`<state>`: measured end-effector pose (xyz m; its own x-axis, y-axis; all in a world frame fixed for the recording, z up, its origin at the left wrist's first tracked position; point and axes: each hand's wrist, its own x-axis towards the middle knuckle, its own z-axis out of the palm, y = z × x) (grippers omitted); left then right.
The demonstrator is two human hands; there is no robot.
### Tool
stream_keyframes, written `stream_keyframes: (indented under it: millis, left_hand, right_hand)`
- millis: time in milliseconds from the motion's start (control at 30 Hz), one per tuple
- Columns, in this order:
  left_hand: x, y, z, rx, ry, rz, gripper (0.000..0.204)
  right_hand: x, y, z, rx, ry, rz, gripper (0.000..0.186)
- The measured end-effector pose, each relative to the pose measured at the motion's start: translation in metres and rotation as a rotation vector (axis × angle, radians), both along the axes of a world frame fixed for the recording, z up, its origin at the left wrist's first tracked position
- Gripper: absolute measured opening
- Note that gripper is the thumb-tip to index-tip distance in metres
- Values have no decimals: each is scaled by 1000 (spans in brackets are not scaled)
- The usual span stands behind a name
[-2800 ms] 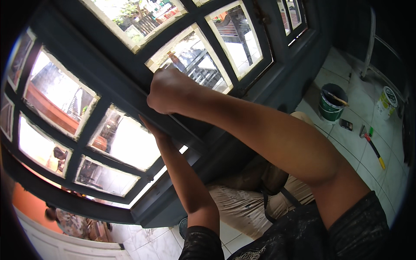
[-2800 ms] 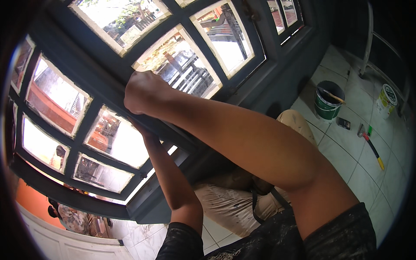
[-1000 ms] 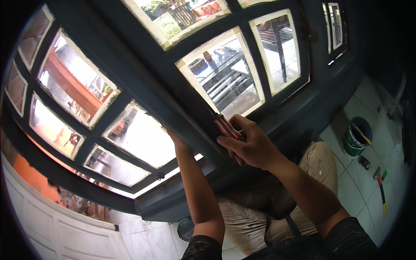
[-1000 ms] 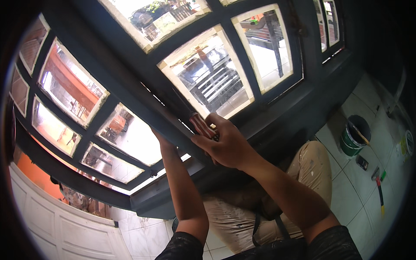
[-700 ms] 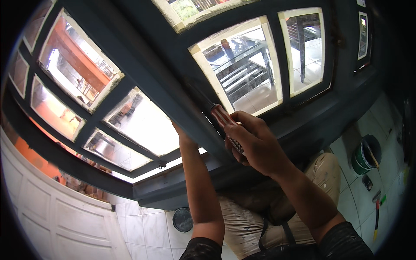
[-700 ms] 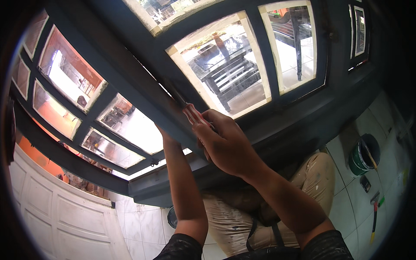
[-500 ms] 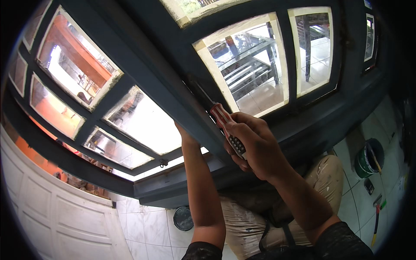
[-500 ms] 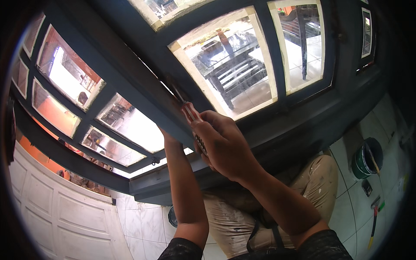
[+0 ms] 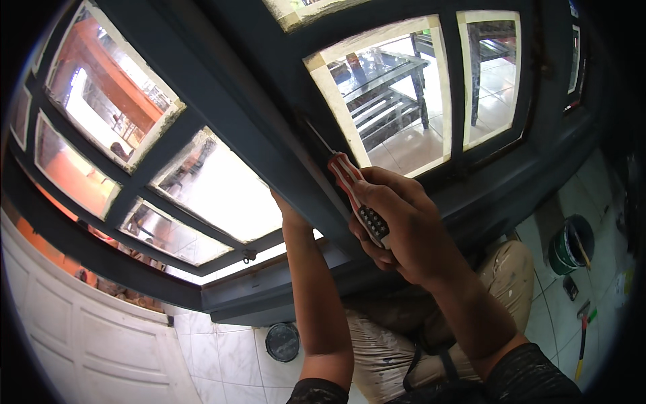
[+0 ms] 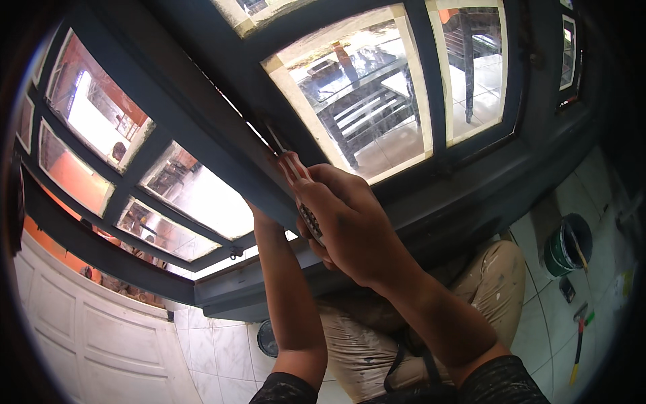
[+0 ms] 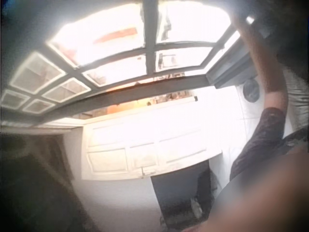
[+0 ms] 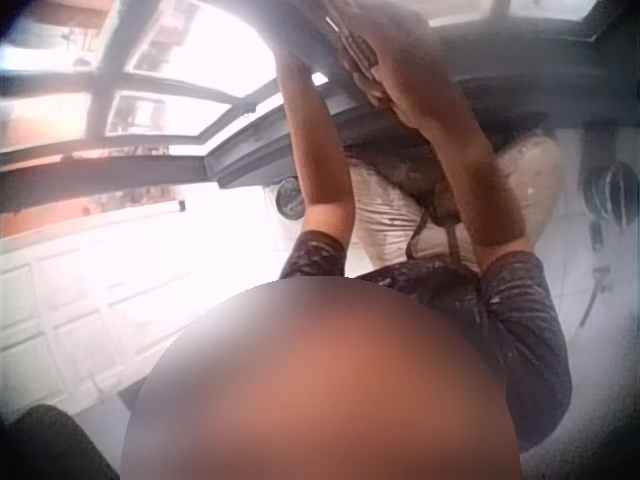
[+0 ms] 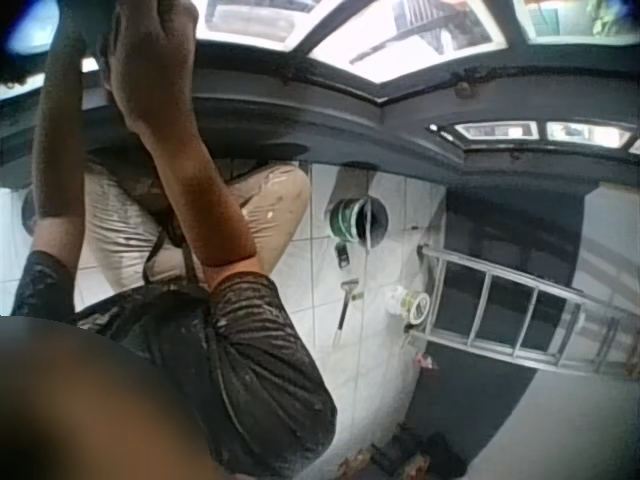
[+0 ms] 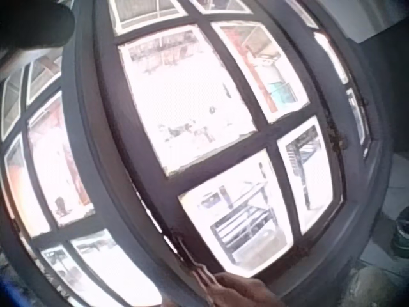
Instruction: The person uses a screwdriver to tighten screws on a dark green door frame, working on the latch area and then moving to the vertical frame sections. The person remains seated on the floor during the task.
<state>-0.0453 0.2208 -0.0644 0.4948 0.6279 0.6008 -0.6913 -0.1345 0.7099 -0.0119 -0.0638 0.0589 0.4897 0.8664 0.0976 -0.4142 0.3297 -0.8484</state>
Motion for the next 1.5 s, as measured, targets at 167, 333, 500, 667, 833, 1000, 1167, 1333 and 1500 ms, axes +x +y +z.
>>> stream_keyframes:
  millis: [167, 333, 500, 667, 833, 1000, 1167, 1333, 1500]
  left_hand:
    - [-1, 3, 6, -111, 14, -69, 40]
    - [4, -11, 21, -157, 53, 5, 45]
    - [-1, -37, 43, -197, 108, 10, 55]
    - [-4, -68, 62, -343, 113, -43, 66]
    - [-10, -60, 62, -261, 157, -71, 70]
    - [-11, -62, 64, -180, 188, -23, 70]
    - [-6, -71, 66, -175, 194, 7, 70]
    - [-9, -69, 65, -128, 193, 77, 69]
    - [-8, -48, 53, 47, 203, 86, 68]
  right_hand:
    - [-7, -13, 32, -74, 61, -10, 33]
    - [-12, -9, 55, -219, 70, -42, 36]
    - [-17, -3, 67, -394, -261, -138, 38]
    - [-14, 7, 45, -413, -1141, -549, 32]
    - [-20, -4, 61, -458, -1570, -526, 14]
    - [-30, -3, 80, -532, -1542, -512, 12]
    - [-25, 1, 84, -689, -2241, -560, 14]
    - [14, -18, 114, -528, -2707, -661, 15]
    - [12, -18, 61, -306, -1762, -678, 18]
